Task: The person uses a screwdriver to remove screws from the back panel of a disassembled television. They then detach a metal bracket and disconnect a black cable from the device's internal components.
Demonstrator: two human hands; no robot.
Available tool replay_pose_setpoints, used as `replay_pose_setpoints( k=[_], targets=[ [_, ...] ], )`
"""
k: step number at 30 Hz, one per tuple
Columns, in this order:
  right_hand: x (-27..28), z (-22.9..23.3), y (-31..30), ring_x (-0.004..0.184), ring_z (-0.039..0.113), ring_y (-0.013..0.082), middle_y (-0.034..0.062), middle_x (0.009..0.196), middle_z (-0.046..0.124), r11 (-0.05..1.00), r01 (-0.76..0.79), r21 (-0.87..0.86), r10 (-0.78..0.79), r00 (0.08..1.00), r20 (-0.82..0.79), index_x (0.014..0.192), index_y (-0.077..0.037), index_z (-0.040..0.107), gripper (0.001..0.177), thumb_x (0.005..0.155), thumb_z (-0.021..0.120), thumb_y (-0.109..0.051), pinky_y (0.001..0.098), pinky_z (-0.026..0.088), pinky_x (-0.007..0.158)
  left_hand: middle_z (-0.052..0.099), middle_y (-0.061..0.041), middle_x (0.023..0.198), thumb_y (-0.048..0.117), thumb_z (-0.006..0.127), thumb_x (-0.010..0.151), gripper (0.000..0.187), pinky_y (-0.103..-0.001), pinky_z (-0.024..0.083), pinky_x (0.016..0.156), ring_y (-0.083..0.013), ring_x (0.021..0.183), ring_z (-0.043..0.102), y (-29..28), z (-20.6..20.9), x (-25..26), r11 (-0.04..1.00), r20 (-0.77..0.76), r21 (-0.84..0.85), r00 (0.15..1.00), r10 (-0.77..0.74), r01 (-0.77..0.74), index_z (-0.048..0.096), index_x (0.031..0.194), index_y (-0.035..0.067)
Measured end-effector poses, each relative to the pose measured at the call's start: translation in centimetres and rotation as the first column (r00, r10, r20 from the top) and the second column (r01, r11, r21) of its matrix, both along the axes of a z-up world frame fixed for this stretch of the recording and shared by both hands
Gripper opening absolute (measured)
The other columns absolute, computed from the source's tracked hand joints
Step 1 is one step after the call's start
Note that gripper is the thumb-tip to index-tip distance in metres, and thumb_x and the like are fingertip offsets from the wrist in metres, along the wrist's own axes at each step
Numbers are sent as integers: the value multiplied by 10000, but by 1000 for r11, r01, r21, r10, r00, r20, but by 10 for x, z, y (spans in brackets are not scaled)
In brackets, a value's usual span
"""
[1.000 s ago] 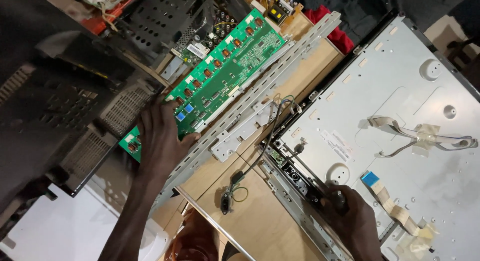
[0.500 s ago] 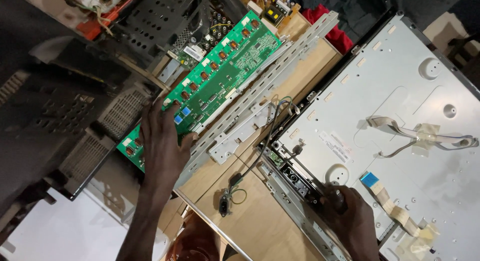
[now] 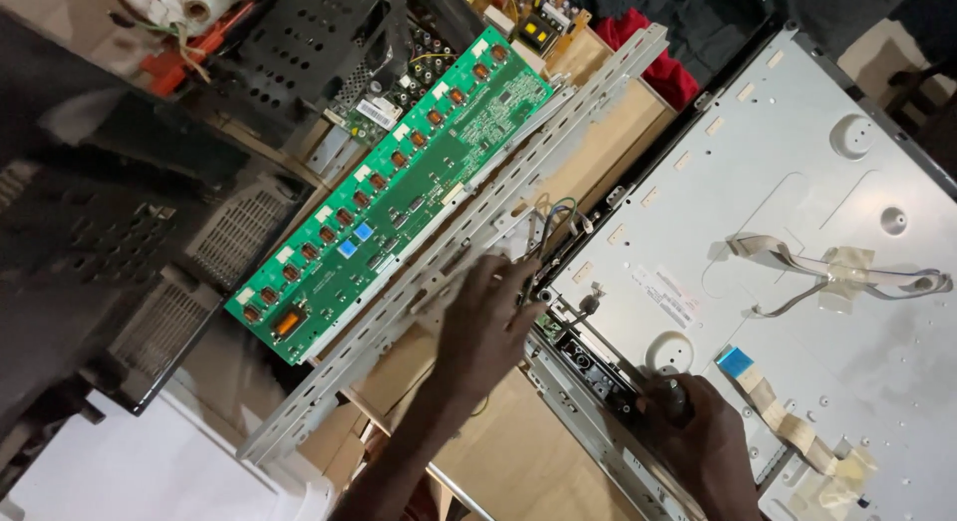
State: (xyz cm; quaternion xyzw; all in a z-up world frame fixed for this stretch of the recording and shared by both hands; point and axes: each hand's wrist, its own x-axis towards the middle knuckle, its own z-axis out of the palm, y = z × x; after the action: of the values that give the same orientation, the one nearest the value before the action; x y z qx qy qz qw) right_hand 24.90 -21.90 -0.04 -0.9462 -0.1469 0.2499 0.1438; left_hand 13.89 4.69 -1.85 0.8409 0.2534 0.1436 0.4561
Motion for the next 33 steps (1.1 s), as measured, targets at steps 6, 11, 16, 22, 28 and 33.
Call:
replay_pose_setpoints(
  k=[6, 11, 16, 22, 28, 33],
  targets=[
    [0, 12, 11, 839, 721, 193, 18, 934, 798, 996, 80, 44, -76, 994, -74, 1041, -194, 814, 278, 775, 782, -267, 322, 525, 782, 545, -166, 1222, 129, 804, 875, 539, -530, 545, 790, -362, 1009, 603, -14, 3, 27, 970, -88, 186, 986, -145, 159, 585, 1367, 158],
    [3, 4, 5, 778, 707, 198, -1, 908, 805, 999, 47, 21, -46, 998, -50, 1028, -227, 815, 277, 757, 806, -285, 329, 515, 737, 569, -176, 1109, 69, 806, 856, 522, -433, 526, 777, -311, 990, 563, -22, 0, 32, 953, -72, 248, 985, -160, 173, 598, 1333, 107],
    [6, 4, 7, 799, 728, 231, 23, 945, 817, 998, 59, -23, -60, 996, -58, 1007, -178, 792, 291, 739, 828, -283, 355, 530, 755, 509, -193, 1181, -82, 723, 820, 599, -462, 536, 751, -337, 1007, 526, -24, 11, 26, 941, -148, 251, 970, -193, 226, 561, 1375, 75],
    [7, -5, -1, 809, 724, 210, 18, 936, 820, 997, 77, 9, -77, 995, -59, 1022, -184, 781, 312, 733, 843, -284, 337, 537, 768, 485, -182, 1241, -95, 715, 802, 698, -460, 524, 737, -337, 1028, 512, -31, 4, 24, 941, -136, 257, 973, -189, 218, 522, 1449, 80],
    [4, 0, 3, 793, 705, 231, 23, 930, 804, 997, 66, 35, -63, 996, -63, 1012, -181, 788, 272, 759, 828, -271, 344, 510, 768, 396, -183, 1380, -179, 677, 708, 860, -473, 549, 764, -354, 1120, 481, -37, 5, 21, 940, -202, 236, 959, -200, 246, 483, 1494, 108],
    [5, -2, 0, 838, 715, 266, 53, 950, 804, 998, 58, -7, -59, 997, -54, 1019, -169, 772, 290, 758, 795, -291, 380, 510, 770, 478, -170, 1348, -129, 721, 694, 850, -454, 520, 870, -355, 1163, 476, -37, -3, 21, 933, -228, 269, 957, -179, 239, 543, 1472, 164]
  ],
)
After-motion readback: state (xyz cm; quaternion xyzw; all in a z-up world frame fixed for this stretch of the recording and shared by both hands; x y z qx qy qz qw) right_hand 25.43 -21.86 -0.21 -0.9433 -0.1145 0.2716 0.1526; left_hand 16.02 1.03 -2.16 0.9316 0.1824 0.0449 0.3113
